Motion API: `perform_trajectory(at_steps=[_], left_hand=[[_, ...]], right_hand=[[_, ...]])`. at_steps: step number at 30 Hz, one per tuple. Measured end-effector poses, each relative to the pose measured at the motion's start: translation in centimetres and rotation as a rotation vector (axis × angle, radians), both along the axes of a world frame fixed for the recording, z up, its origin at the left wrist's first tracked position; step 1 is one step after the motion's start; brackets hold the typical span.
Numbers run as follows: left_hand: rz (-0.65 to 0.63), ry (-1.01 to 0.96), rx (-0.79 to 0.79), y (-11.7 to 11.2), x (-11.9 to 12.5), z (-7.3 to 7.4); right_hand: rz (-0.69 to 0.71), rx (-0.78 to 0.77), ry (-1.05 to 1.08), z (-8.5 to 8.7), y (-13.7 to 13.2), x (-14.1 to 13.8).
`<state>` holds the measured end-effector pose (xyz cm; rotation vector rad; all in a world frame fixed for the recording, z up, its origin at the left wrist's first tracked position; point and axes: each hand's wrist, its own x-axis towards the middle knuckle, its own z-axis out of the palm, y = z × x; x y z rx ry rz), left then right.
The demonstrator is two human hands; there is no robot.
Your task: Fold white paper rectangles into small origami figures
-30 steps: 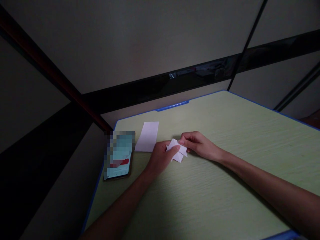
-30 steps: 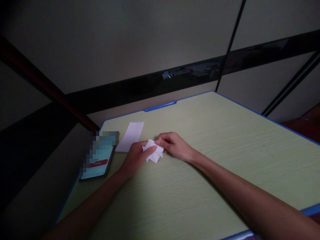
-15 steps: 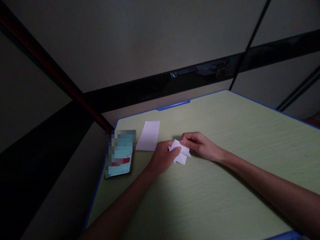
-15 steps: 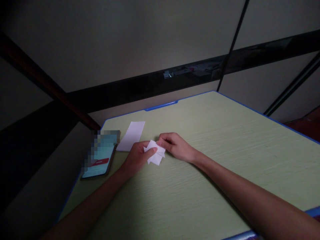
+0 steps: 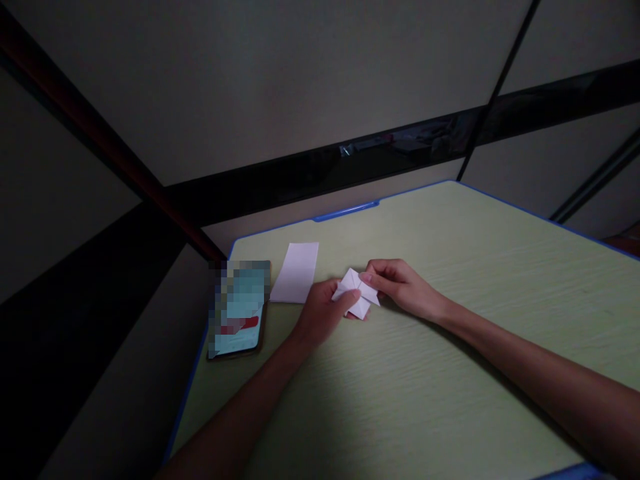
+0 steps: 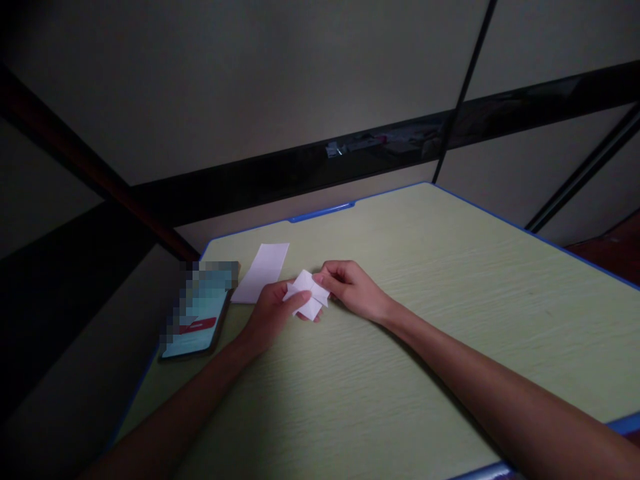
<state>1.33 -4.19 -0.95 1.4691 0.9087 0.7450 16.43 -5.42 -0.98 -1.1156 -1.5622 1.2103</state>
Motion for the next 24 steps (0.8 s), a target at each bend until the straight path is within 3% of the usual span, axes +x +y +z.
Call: perform_trajectory(at_steps=[6,16,24], left_hand=[[0.027,0.034,0.031,0.01,0.08,-0.06],[-0.031,-0.009,0.007,-0.07,-0.04,0.17],[0.1,-0.075,0.025,0.2,-0.02,-0.06]], right_hand=[[0.047,-0.016,0.034,-0.13,-0.06,-0.13],[0.063,-0.102,0.118,-0.15,-0.09,0.03],[0.072,-0.095,0.103,0.4,-0.22,-0.2]])
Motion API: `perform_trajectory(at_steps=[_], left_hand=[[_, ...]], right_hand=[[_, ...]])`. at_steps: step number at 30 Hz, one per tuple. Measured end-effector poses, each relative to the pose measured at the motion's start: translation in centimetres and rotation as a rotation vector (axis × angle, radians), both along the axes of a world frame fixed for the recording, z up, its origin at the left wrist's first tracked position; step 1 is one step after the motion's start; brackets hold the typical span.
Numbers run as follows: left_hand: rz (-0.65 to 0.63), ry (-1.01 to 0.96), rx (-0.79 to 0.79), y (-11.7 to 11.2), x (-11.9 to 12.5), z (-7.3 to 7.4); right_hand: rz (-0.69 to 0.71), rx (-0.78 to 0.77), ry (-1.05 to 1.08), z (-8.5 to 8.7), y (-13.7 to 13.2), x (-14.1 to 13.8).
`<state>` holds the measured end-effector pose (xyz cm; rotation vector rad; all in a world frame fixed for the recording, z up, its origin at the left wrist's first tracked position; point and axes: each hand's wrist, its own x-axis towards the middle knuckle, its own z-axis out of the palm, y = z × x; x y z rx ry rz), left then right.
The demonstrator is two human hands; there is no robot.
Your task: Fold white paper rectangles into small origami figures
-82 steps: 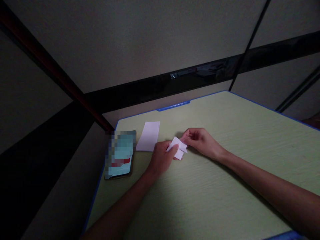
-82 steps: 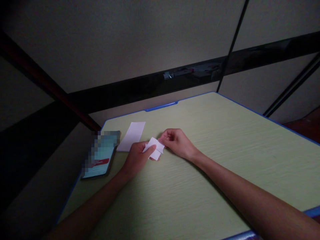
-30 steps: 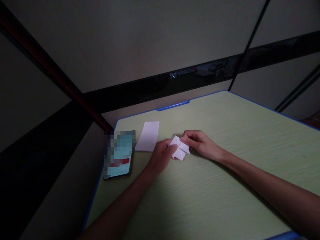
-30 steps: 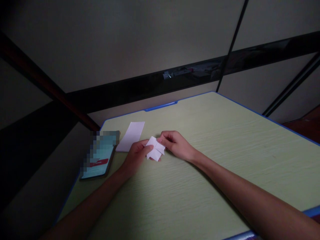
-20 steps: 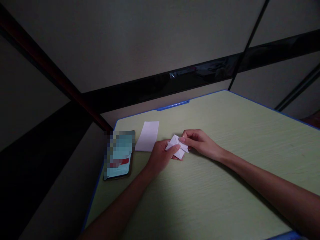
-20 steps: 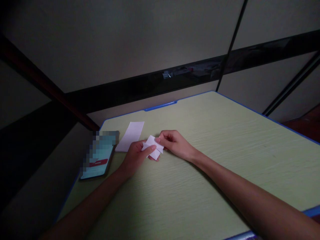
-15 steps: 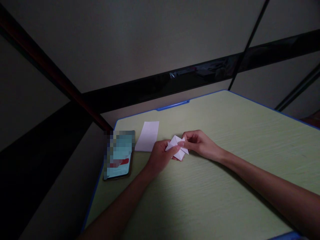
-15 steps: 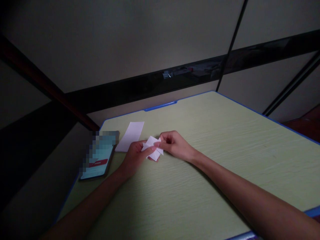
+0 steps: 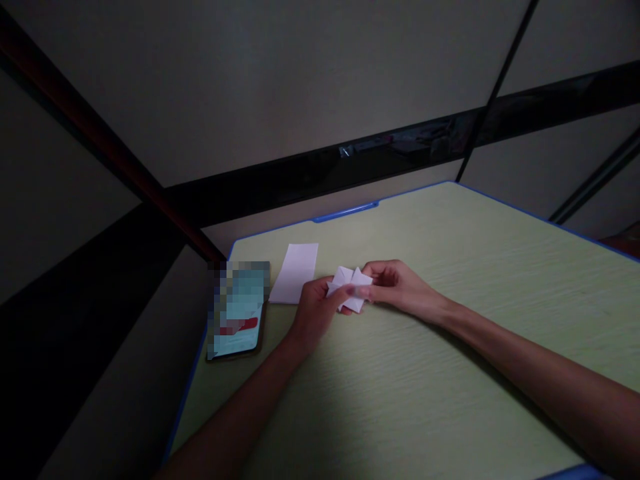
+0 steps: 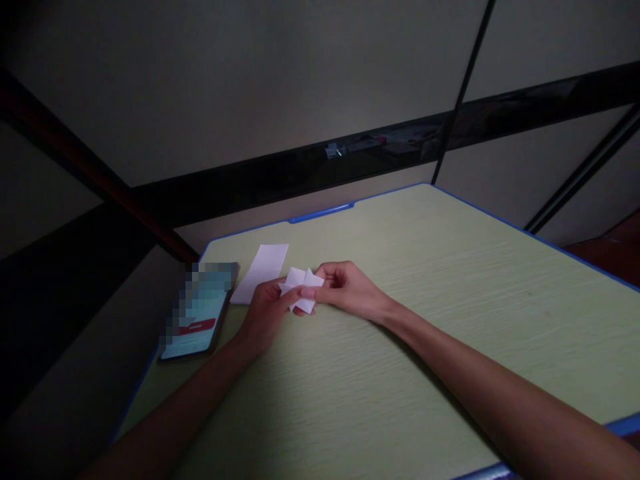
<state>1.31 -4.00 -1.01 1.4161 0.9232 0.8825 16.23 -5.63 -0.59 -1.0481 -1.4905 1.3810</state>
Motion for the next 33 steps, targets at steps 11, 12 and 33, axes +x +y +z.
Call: perform_trajectory(at_steps=[11,12,33], left_hand=[[-0.082,-0.158,-0.053,0.29,-0.38,-0.66],[-0.097,-0.171,-0.052,0.29,-0.37,-0.7],[0.189,-0.064,0.091,0.39,-0.16,-0.4]], right_hand=[[0.027,-0.067,0.058,0.27,-0.23,0.04],[0.04,-0.07,0.067,0.36,-0.28,0.0],[-0.231,0.084,0.071,0.02,0.01,-0.14]])
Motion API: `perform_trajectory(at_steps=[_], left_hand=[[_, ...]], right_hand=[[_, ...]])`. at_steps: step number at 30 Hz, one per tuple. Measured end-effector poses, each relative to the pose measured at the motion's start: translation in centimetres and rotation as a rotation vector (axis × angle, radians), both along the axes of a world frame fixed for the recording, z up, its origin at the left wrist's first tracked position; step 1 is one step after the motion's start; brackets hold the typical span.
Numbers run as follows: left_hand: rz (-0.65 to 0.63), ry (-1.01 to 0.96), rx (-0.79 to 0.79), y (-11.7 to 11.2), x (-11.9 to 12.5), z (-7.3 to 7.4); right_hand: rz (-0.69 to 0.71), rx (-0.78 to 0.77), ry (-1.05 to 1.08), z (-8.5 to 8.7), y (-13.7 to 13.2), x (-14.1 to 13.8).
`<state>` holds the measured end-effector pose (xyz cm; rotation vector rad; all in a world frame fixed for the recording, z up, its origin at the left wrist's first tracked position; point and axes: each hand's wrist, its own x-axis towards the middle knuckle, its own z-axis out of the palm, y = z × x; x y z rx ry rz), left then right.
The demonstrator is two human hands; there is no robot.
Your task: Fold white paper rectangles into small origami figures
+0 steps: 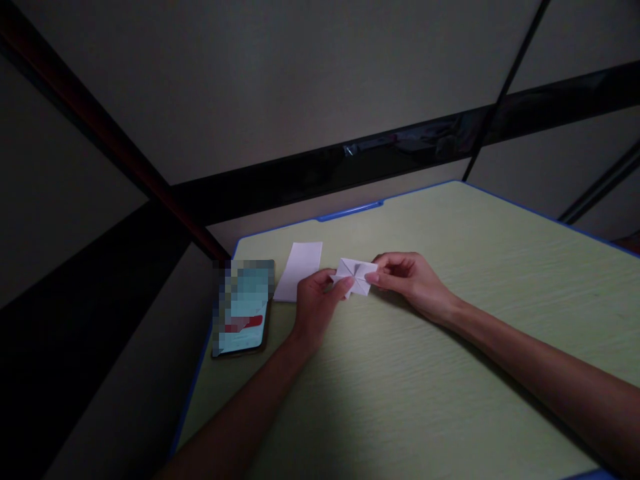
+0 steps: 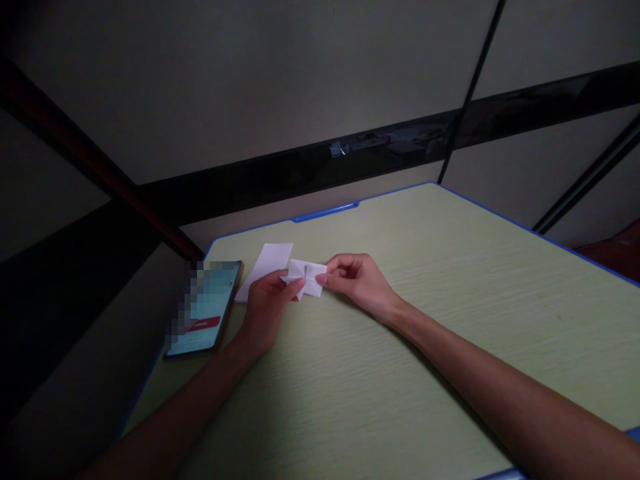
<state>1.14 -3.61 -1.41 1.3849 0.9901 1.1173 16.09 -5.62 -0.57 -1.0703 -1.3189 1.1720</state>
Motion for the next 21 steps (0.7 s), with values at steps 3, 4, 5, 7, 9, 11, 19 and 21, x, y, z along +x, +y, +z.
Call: perform_trajectory(at_steps=[3,4,5,7,9,11,19,21], left_hand=[[0.033,0.061,0.11,0.1,-0.2,0.0],[0.039,0.076,0.151,0.2,-0.3,0.0],[0.051,0.091,0.192,0.3,-0.4,-0.1],[0.09,0.118,0.261,0.4,-0.6,-0.2],[0.123,0.15,0.303,0.4,-0.7,-0.3],[0.106,0.195,0.319,0.4,-0.6,-0.4],[-0.056,0.46,0.372,-0.2,-0.2,-0.4],[-0.078,0.512,0.423,-0.2,-0.2,-0.4]], right_hand=[[-0.06,0.214,-0.085,0.0,-0.2,0.1],[-0.082,0.309,-0.141,0.0,-0.3,0.2],[-0.095,0.406,-0.214,0.1,-0.4,0.3],[-0.064,0.57,-0.398,0.0,-0.6,0.6],[0.036,0.67,-0.59,-0.1,-0.7,0.9],[0.142,0.697,-0.738,-0.2,-0.6,1.0],[0.294,0.587,-0.932,0.2,-0.6,0.9],[0.322,0.562,-0.934,0.2,-0.7,0.9]])
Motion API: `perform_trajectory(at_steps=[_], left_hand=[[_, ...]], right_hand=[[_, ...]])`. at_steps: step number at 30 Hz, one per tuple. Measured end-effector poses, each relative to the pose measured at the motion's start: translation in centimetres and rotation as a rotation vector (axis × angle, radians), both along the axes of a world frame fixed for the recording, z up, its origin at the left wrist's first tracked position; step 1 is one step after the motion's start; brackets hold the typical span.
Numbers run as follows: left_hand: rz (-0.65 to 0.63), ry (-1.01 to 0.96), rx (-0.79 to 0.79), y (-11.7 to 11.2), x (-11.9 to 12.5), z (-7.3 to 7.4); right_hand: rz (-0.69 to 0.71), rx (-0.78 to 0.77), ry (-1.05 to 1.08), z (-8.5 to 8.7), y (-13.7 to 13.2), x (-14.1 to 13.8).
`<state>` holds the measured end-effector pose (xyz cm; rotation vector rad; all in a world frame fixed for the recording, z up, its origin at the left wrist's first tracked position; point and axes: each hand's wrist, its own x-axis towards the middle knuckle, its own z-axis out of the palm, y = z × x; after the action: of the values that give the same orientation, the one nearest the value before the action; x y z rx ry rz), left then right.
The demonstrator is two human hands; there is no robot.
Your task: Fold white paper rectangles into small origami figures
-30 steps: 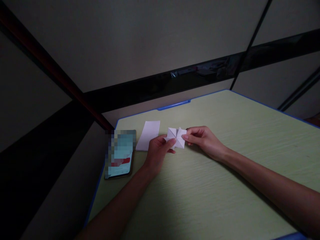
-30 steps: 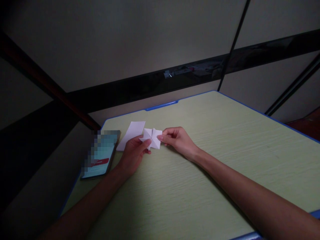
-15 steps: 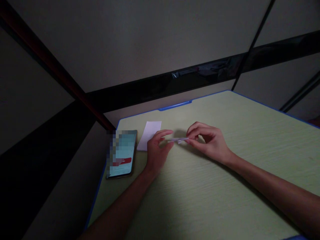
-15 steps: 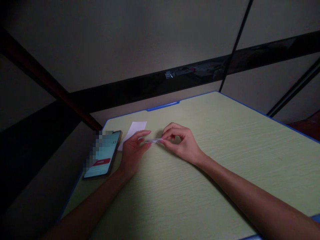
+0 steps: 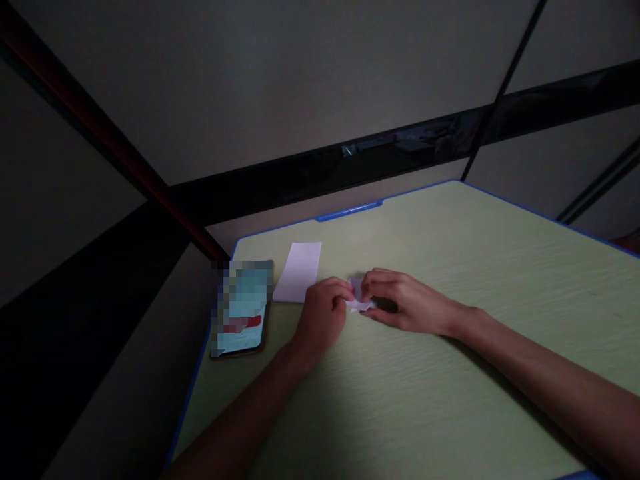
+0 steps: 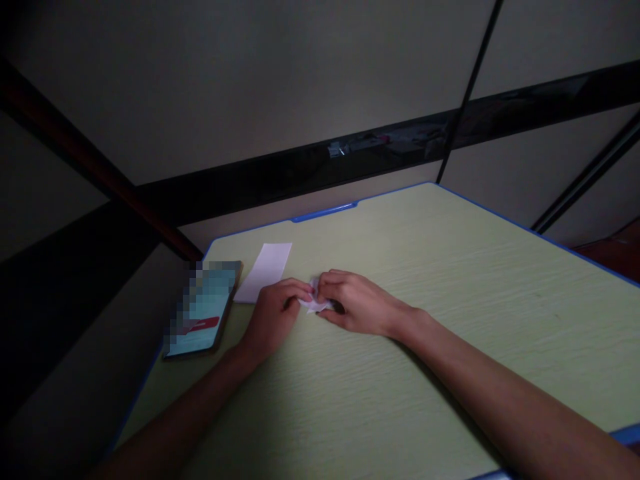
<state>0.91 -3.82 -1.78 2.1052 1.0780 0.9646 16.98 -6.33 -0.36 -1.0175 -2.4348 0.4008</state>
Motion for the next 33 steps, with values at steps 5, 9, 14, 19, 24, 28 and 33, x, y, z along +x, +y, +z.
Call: perform_trajectory(at_steps=[5,9,14,19,24,28,33], left_hand=[[-0.096,0.088,0.082,-0.1,-0.2,0.1],[-0.13,0.077,0.085,0.0,-0.3,0.1],[-0.143,0.053,0.061,0.3,-0.3,0.2],[-0.138,0.056,0.024,0.4,-0.4,0.1],[-0.133,0.014,-0.071,0.6,-0.5,-0.2],[-0.149,-0.047,-0.156,0.8,-0.6,-0.4],[-0.15,-0.036,-0.207,0.9,-0.7,-0.3]], right_hand=[[0.017,-0.06,0.046,-0.1,0.0,0.0],[-0.034,-0.072,0.087,-0.4,0.2,-0.2],[-0.143,-0.094,0.129,-0.6,0.5,-0.5],[-0.201,-0.127,0.15,-0.7,0.6,-0.7],[-0.238,-0.136,0.173,-1.0,0.9,-0.8],[-0.25,-0.156,0.179,-1.0,1.0,-0.9],[-0.263,-0.18,0.194,-0.9,1.0,-1.0]])
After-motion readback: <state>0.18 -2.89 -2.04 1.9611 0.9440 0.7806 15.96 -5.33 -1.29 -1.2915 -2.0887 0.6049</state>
